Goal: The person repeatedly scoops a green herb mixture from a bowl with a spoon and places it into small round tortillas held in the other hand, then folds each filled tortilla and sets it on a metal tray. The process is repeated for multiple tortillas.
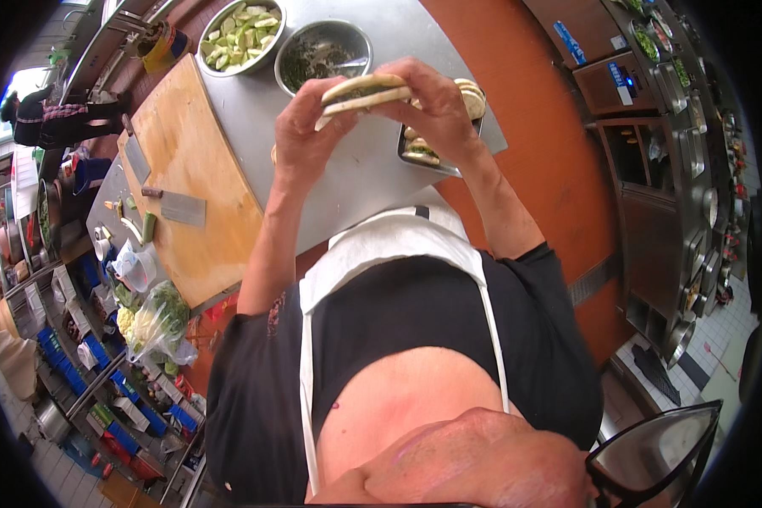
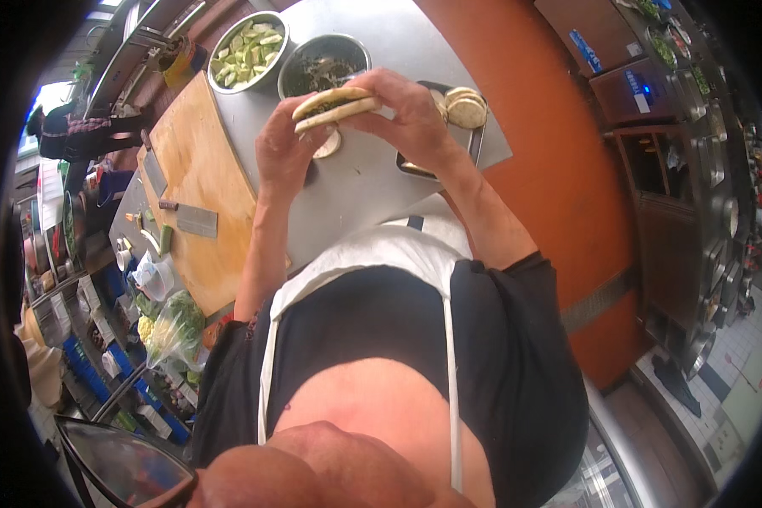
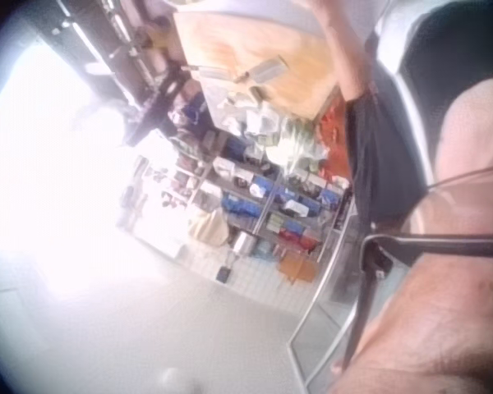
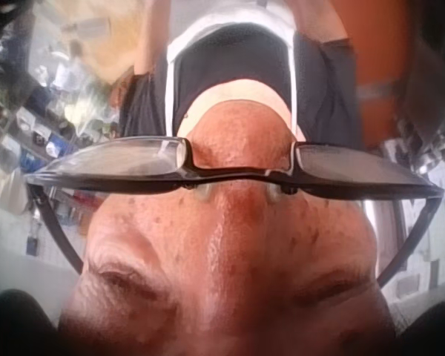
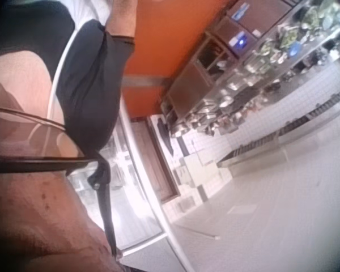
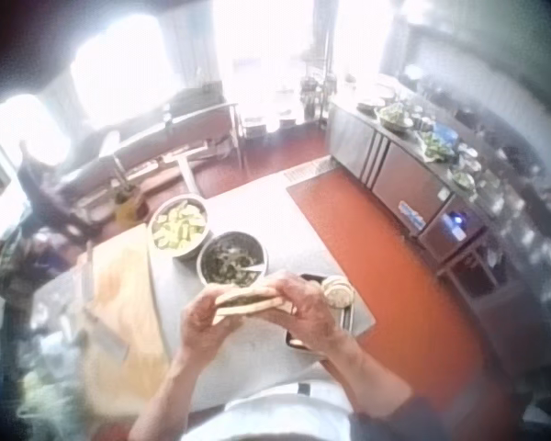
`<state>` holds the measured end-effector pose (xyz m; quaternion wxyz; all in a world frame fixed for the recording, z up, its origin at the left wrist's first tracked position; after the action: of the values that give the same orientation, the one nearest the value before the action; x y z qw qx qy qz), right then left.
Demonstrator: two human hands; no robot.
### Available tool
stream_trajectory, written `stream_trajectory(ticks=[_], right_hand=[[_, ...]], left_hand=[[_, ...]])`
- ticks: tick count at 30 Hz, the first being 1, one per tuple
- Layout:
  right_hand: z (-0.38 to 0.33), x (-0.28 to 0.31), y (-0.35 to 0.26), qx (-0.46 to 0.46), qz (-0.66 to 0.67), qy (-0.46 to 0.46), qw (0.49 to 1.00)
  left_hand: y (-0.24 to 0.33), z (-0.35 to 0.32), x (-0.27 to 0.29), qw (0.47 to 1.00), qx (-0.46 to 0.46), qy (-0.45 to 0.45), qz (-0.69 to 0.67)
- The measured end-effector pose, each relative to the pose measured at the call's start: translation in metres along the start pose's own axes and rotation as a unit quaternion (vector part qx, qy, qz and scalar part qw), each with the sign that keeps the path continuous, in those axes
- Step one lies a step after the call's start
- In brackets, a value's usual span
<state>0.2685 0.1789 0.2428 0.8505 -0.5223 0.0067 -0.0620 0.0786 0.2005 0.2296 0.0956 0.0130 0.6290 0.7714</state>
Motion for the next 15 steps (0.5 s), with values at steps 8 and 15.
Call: stream_trajectory(ticks=[8,15], right_hand=[[-0.046,-0.005,0.036,-0.052,-0.021,0.008,0.998],[-0.088,0.027,0.057,-0.112,-0.131,0.037,0.984]], left_hand=[[-0.056,-0.036,0.013,0.992,0.122,-0.016,-0.002],[-0.122,-0.057,-0.016,0.987,0.128,-0.060,0.075]])
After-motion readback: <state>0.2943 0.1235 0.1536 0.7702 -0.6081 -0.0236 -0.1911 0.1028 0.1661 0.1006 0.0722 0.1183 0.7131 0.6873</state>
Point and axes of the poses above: each hand's wrist, its own z-axis towards the middle knuckle, its own x-axis out of the back of the hand, y = z × x, the point moved 8 cm from there along z, towards the middle knuckle, and after that the axes turned 14 degrees about y, right-handed, at the moved point
